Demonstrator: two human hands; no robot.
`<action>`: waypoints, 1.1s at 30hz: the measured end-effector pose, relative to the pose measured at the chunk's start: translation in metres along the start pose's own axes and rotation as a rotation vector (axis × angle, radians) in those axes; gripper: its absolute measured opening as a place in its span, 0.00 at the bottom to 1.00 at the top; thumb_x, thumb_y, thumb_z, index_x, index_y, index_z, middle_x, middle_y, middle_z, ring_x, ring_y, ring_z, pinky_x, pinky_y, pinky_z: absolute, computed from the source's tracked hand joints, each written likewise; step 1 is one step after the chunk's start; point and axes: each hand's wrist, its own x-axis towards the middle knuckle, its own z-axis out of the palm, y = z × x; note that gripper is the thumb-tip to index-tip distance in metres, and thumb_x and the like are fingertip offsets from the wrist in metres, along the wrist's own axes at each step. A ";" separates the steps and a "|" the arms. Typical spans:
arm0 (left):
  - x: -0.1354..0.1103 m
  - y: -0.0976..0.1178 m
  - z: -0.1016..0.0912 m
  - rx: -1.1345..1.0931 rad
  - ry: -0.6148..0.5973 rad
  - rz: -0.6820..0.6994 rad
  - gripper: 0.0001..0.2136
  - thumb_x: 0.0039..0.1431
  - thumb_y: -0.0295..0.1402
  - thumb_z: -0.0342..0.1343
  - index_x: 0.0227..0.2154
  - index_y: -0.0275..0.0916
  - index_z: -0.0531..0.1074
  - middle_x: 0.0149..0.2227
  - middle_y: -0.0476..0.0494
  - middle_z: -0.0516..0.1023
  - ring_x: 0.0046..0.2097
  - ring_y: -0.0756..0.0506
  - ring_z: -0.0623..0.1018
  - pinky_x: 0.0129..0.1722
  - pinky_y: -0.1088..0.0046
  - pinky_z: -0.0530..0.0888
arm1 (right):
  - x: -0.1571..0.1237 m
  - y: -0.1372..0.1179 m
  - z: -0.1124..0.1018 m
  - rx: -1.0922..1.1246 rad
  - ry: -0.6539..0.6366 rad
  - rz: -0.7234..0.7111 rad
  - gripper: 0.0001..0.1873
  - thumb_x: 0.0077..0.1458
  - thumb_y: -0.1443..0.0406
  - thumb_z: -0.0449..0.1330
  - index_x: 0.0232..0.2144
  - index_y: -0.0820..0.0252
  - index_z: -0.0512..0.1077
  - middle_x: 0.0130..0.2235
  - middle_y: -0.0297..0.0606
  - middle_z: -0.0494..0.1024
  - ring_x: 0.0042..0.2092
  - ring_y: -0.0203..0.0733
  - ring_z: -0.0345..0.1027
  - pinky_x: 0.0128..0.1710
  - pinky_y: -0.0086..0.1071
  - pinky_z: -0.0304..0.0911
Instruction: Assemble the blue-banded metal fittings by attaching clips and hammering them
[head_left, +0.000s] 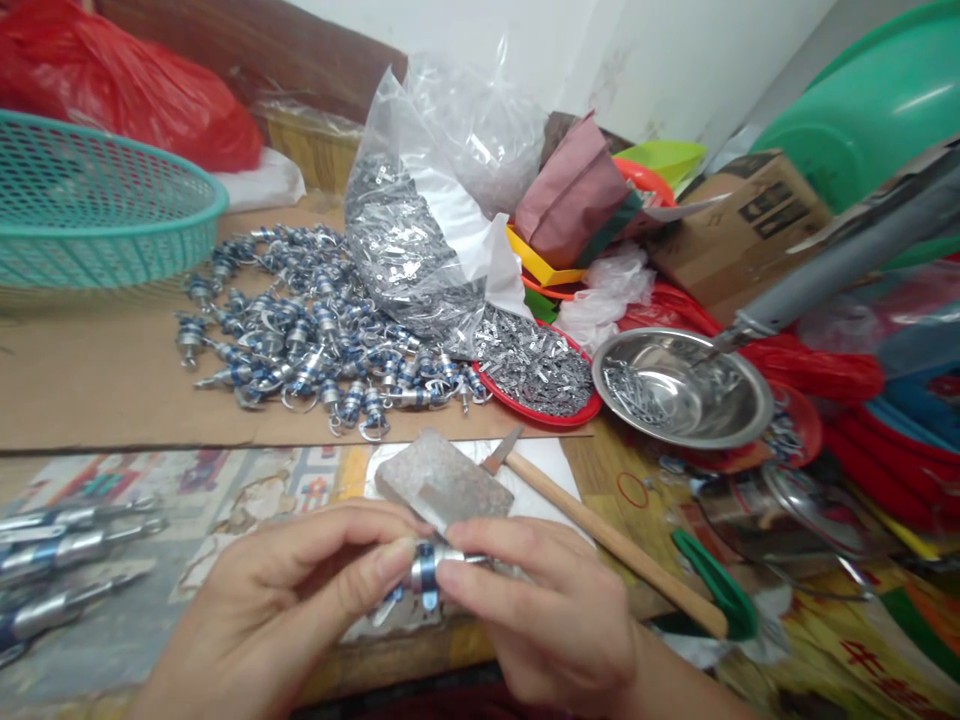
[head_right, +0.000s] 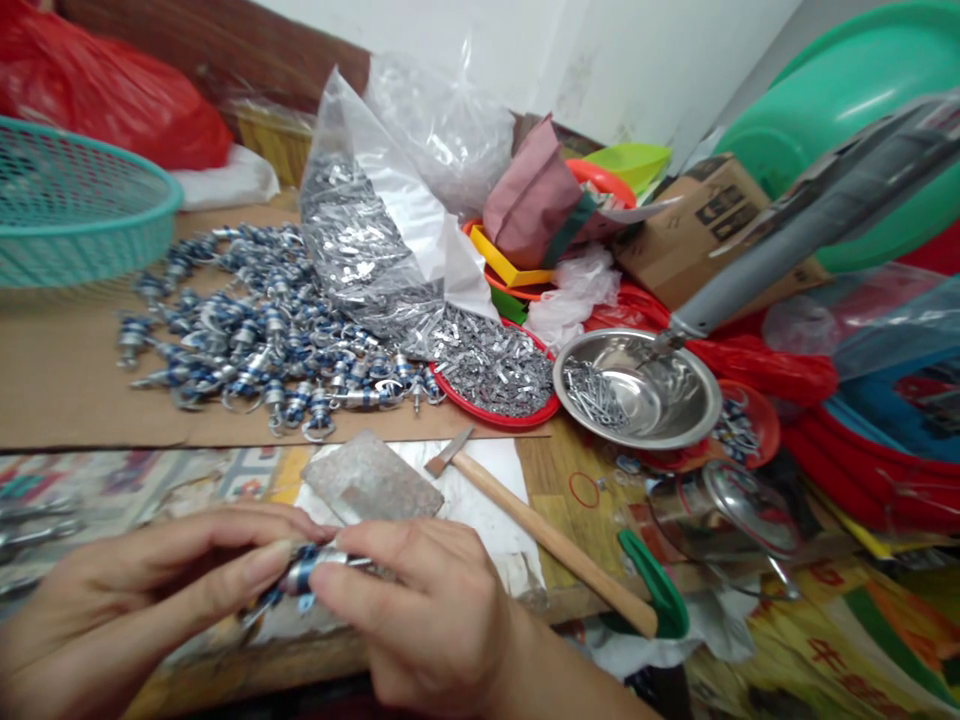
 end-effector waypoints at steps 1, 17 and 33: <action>0.000 -0.001 0.000 -0.029 -0.015 -0.027 0.05 0.49 0.40 0.59 0.25 0.53 0.79 0.28 0.57 0.83 0.32 0.48 0.79 0.32 0.82 0.74 | 0.000 0.000 0.000 0.019 0.007 0.020 0.13 0.50 0.75 0.54 0.37 0.61 0.73 0.37 0.42 0.80 0.36 0.36 0.74 0.36 0.24 0.70; -0.002 -0.003 0.037 -0.597 0.133 -0.421 0.35 0.36 0.44 0.68 0.50 0.47 0.63 0.28 0.55 0.81 0.34 0.48 0.81 0.33 0.81 0.77 | 0.016 0.102 -0.024 -0.392 -0.143 0.640 0.10 0.55 0.72 0.56 0.35 0.59 0.77 0.40 0.43 0.79 0.43 0.44 0.72 0.46 0.40 0.66; 0.012 -0.022 0.026 -0.657 -0.055 -0.359 0.39 0.42 0.33 0.67 0.55 0.39 0.50 0.27 0.48 0.80 0.32 0.45 0.81 0.33 0.74 0.77 | 0.028 0.084 -0.027 -0.104 -0.335 0.701 0.07 0.57 0.67 0.56 0.32 0.60 0.75 0.28 0.32 0.78 0.30 0.33 0.71 0.31 0.25 0.65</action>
